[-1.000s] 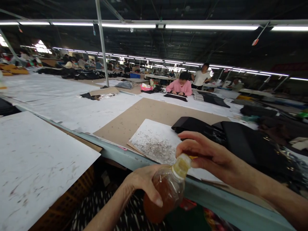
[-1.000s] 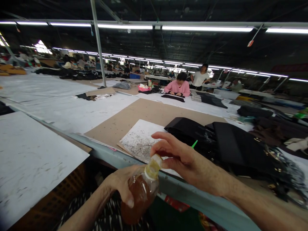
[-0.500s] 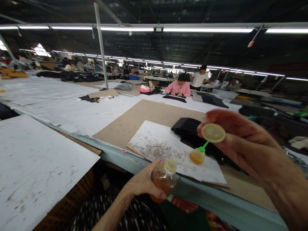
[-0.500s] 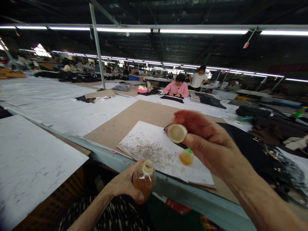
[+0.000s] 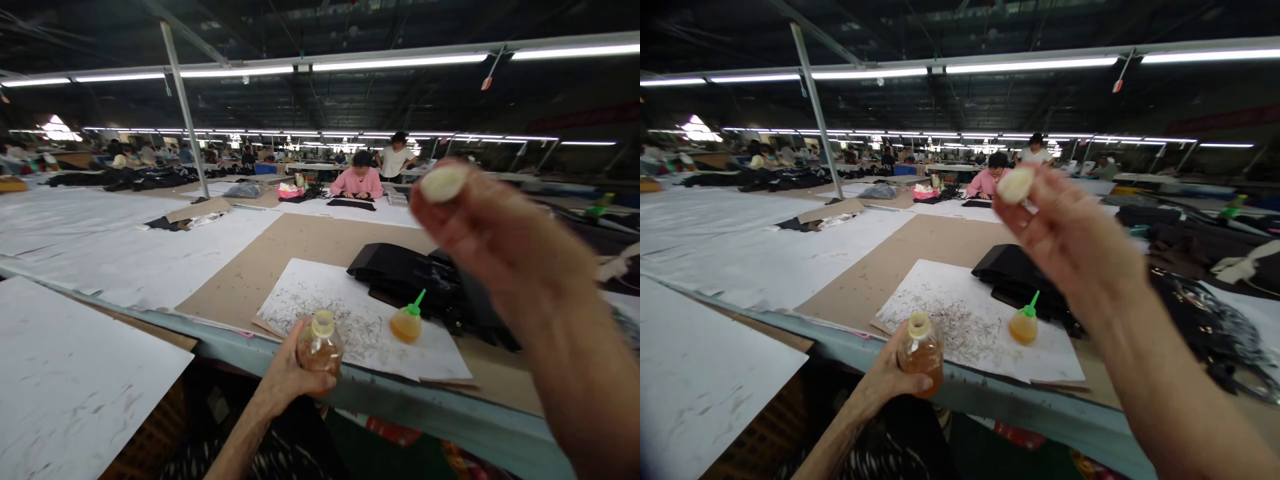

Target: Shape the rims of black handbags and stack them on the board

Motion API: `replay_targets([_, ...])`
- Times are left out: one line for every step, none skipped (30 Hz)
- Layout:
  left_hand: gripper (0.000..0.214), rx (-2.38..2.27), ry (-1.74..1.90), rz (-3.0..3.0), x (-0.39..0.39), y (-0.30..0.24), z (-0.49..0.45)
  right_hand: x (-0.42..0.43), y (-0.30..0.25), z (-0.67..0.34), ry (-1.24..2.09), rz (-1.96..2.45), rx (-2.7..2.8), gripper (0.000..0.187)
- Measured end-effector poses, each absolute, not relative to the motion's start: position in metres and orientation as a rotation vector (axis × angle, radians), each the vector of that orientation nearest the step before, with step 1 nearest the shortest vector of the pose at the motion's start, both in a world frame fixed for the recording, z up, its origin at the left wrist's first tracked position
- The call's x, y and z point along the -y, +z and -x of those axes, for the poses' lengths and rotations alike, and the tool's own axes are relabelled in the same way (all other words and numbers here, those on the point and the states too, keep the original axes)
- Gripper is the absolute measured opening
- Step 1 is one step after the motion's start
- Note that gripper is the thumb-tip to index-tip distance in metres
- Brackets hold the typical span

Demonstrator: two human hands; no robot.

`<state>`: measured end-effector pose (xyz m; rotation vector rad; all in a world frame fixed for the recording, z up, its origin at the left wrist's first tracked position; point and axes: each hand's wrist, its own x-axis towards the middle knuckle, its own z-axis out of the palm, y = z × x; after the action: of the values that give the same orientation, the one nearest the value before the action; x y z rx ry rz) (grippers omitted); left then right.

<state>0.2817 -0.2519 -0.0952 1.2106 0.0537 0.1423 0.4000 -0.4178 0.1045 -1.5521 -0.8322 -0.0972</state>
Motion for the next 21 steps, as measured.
replay_targets([0.071, -0.063, 0.163, -1.243, 0.248, -0.09, -0.283, 0.413, 0.084, -0.406, 0.069, 1.414, 0.776, 0.026])
replay_targets([0.069, -0.076, 0.185, -1.282, 0.243, -0.084, -0.286, 0.409, 0.057, -0.413, 0.227, 1.341, 0.691, 0.029])
replay_targets([0.066, -0.095, 0.211, -1.324, 0.239, -0.079, -0.289, 0.404, 0.027, -0.421, 0.296, 1.319, 0.592, 0.033])
replay_targets([0.064, -0.115, 0.237, -1.364, 0.235, -0.075, -0.294, 0.4, -0.006, -0.43, 0.316, 1.324, 0.509, 0.037])
replay_targets([0.063, -0.126, 0.258, -1.401, 0.231, -0.073, -0.301, 0.397, -0.039, -0.439, 0.279, 1.358, 0.423, 0.039])
replay_targets([0.061, -0.127, 0.274, -1.43, 0.229, -0.073, -0.309, 0.394, -0.069, -0.448, 0.263, 1.423, 0.367, 0.04])
replay_targets([0.059, -0.121, 0.283, -1.449, 0.227, -0.075, -0.319, 0.391, -0.096, -0.457, 0.241, 1.499, 0.334, 0.041])
replay_targets([0.058, -0.112, 0.287, -1.458, 0.225, -0.079, -0.329, 0.389, -0.118, -0.466, 0.217, 1.579, 0.333, 0.041])
replay_targets([0.057, -0.108, 0.291, -1.461, 0.224, -0.084, -0.34, 0.386, -0.135, -0.473, 0.188, 1.674, 0.354, 0.041])
replay_targets([0.058, -0.112, 0.304, -1.457, 0.224, -0.09, -0.352, 0.384, -0.147, -0.48, 0.162, 1.712, 0.364, 0.039])
replay_targets([0.06, -0.124, 0.318, -1.453, 0.223, -0.097, -0.364, 0.381, -0.154, -0.486, 0.137, 1.741, 0.372, 0.037])
replay_targets([0.062, -0.138, 0.342, -1.45, 0.222, -0.103, -0.376, 0.379, -0.159, -0.49, 0.109, 1.773, 0.388, 0.035])
replay_targets([0.063, -0.143, 0.361, -1.449, 0.221, -0.109, -0.386, 0.376, -0.161, -0.493, 0.081, 1.803, 0.403, 0.033])
replay_targets([0.063, -0.139, 0.373, -1.451, 0.22, -0.114, -0.395, 0.373, -0.163, -0.495, 0.056, 1.836, 0.416, 0.032])
replay_targets([0.061, -0.131, 0.381, -1.454, 0.219, -0.118, -0.402, 0.371, -0.165, -0.496, 0.037, 1.871, 0.428, 0.032])
replay_targets([0.059, -0.126, 0.385, -1.459, 0.218, -0.121, -0.406, 0.37, -0.167, -0.497, 0.023, 1.907, 0.438, 0.033])
replay_targets([0.058, -0.126, 0.385, -1.466, 0.217, -0.122, -0.408, 0.369, -0.169, -0.496, 0.014, 1.943, 0.448, 0.035])
replay_targets([0.056, -0.13, 0.384, -1.474, 0.217, -0.124, -0.409, 0.369, -0.171, -0.495, 0.008, 1.98, 0.457, 0.037])
replay_targets([0.056, -0.143, 0.387, -1.482, 0.216, -0.125, -0.409, 0.37, -0.173, -0.494, 0.003, 2.016, 0.465, 0.039])
replay_targets([0.058, -0.161, 0.391, -1.49, 0.215, -0.126, -0.408, 0.371, -0.175, -0.493, -0.002, 2.051, 0.474, 0.041])
replay_targets([0.061, -0.188, 0.398, -1.495, 0.215, -0.128, -0.407, 0.373, -0.177, -0.491, -0.007, 2.087, 0.482, 0.043])
